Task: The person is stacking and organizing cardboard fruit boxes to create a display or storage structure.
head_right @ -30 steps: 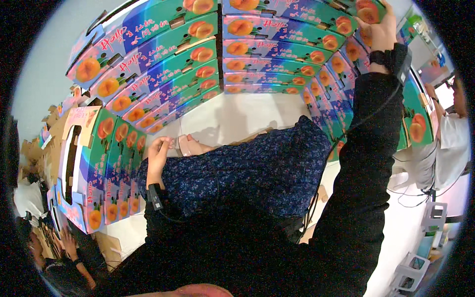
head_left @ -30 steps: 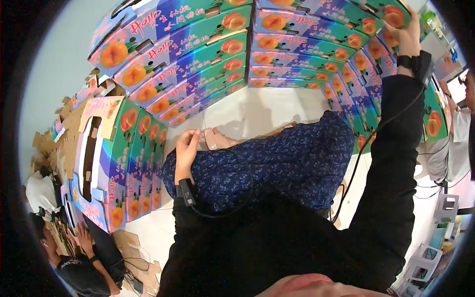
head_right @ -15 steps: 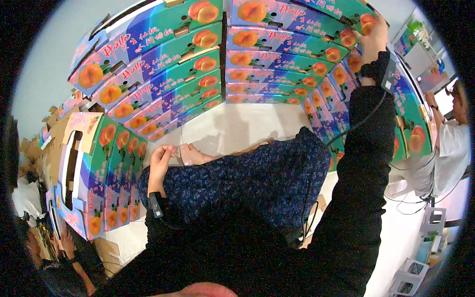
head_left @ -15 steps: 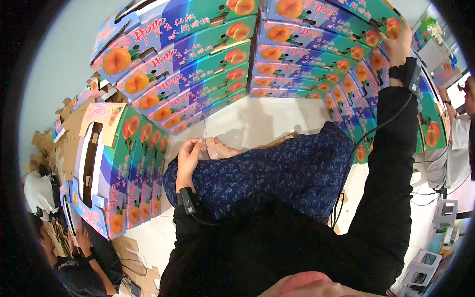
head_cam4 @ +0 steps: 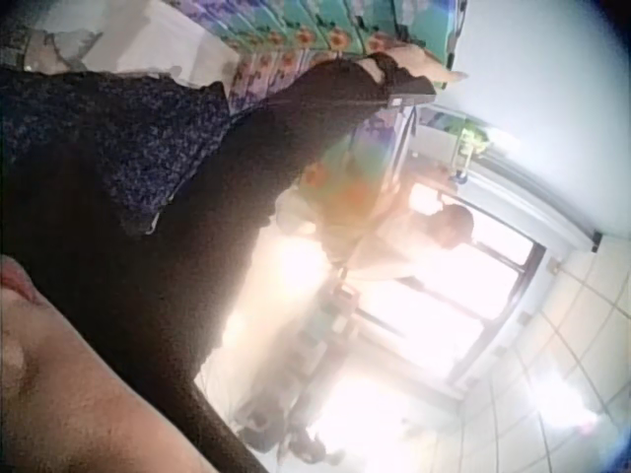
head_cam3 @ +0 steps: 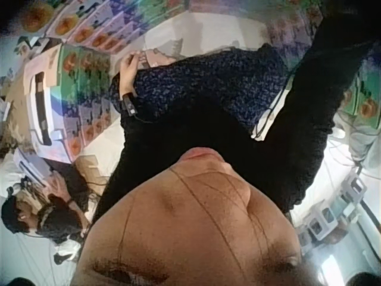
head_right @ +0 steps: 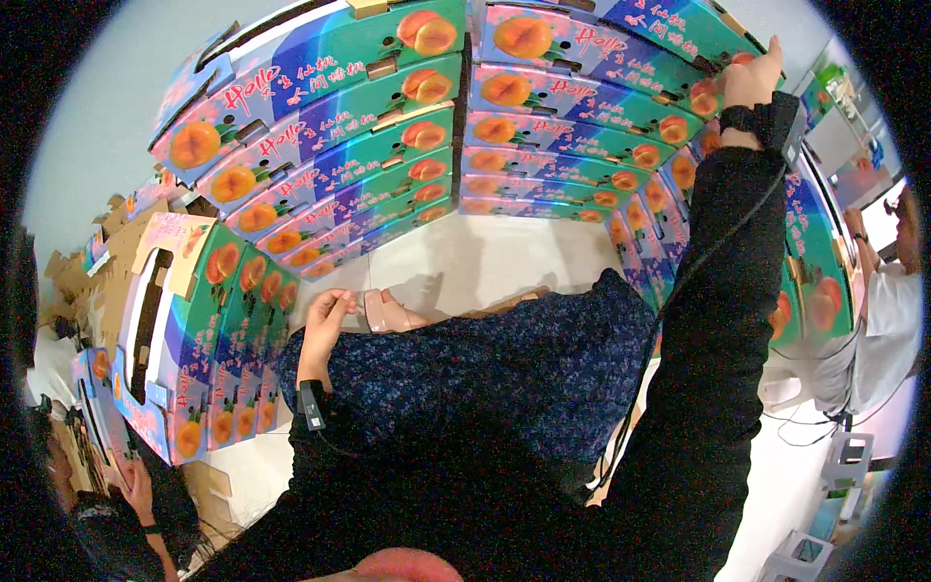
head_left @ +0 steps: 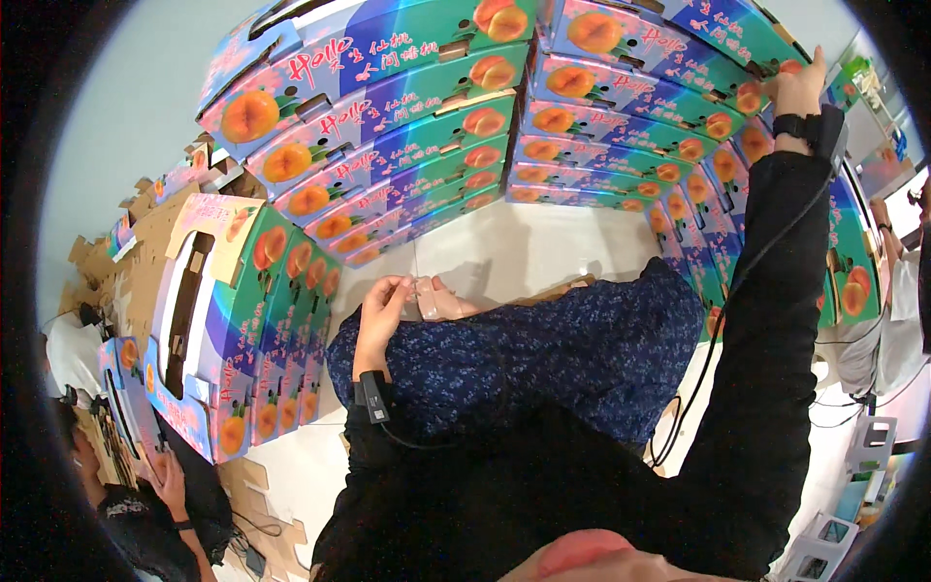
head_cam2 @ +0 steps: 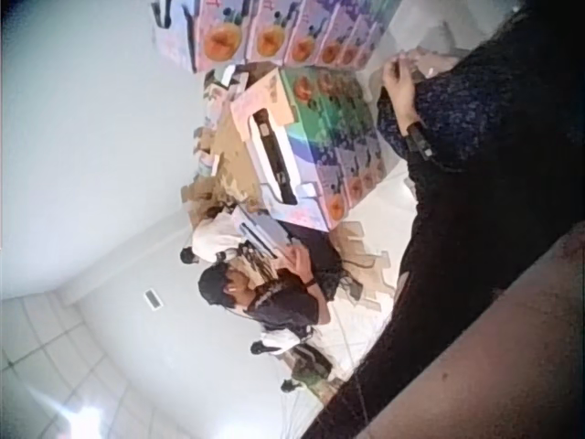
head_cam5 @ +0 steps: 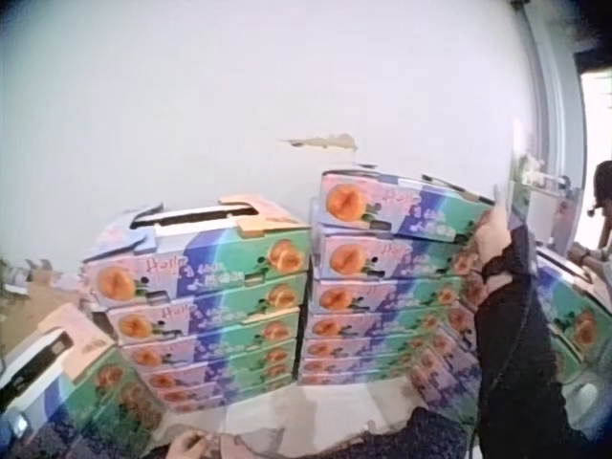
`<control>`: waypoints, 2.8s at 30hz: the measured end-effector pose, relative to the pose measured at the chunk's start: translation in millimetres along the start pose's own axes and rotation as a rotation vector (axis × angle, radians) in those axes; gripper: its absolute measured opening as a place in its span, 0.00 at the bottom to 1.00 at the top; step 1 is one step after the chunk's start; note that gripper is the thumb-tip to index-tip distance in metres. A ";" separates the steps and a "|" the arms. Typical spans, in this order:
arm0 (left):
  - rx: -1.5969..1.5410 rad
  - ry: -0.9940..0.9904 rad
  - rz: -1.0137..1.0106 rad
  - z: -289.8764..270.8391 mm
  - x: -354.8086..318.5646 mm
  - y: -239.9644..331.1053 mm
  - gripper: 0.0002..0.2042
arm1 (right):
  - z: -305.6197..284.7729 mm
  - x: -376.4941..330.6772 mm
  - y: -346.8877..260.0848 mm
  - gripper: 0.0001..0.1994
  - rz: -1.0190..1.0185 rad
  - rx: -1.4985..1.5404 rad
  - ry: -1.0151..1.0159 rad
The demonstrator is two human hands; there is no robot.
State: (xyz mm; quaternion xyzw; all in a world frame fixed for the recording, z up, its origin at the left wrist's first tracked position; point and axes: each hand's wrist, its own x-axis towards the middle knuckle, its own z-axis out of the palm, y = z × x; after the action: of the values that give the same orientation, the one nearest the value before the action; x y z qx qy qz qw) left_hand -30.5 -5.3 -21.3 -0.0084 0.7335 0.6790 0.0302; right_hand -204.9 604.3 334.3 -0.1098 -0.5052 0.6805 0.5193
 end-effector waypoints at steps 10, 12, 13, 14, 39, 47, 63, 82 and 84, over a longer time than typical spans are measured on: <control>-0.030 0.010 -0.010 -3.4 2.6 -4.8 0.11 | -17.7 64.0 41.6 0.08 -0.325 -0.422 -0.115; 0.000 0.013 -0.017 -3.8 2.7 -5.8 0.11 | -21.5 51.8 37.4 0.10 -0.325 -0.490 -0.059; -0.019 0.015 -0.011 -4.3 2.9 -6.2 0.12 | -22.7 41.3 31.3 0.11 -0.329 -0.503 -0.068; -0.025 0.015 -0.015 -4.3 2.6 -6.9 0.12 | -28.0 27.5 20.9 0.13 -0.342 -0.548 -0.132; -0.362 -0.342 -0.271 33.7 -138.7 58.7 0.38 | -183.1 -337.5 23.9 0.27 0.423 0.314 -0.311; -0.403 0.252 -0.251 -38.8 -186.8 52.9 0.27 | -162.3 -414.0 61.4 0.32 0.653 0.278 -0.500; 0.199 1.616 0.651 -278.4 -335.1 57.2 0.27 | 121.2 -554.4 1.6 0.41 0.224 0.476 -1.599; -0.601 1.134 0.409 -274.3 -249.1 141.7 0.30 | 207.8 -618.7 46.3 0.48 -0.280 -0.063 -1.557; -0.631 1.085 0.408 -275.8 -242.7 140.2 0.29 | 207.4 -619.9 46.9 0.49 -0.246 -0.107 -1.573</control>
State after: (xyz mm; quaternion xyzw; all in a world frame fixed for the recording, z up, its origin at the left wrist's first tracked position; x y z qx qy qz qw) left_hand 195.2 -276.1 152.9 -0.2189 0.3972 0.7529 -0.4769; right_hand -102.0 -19.1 160.6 0.4343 -0.7641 0.4710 0.0760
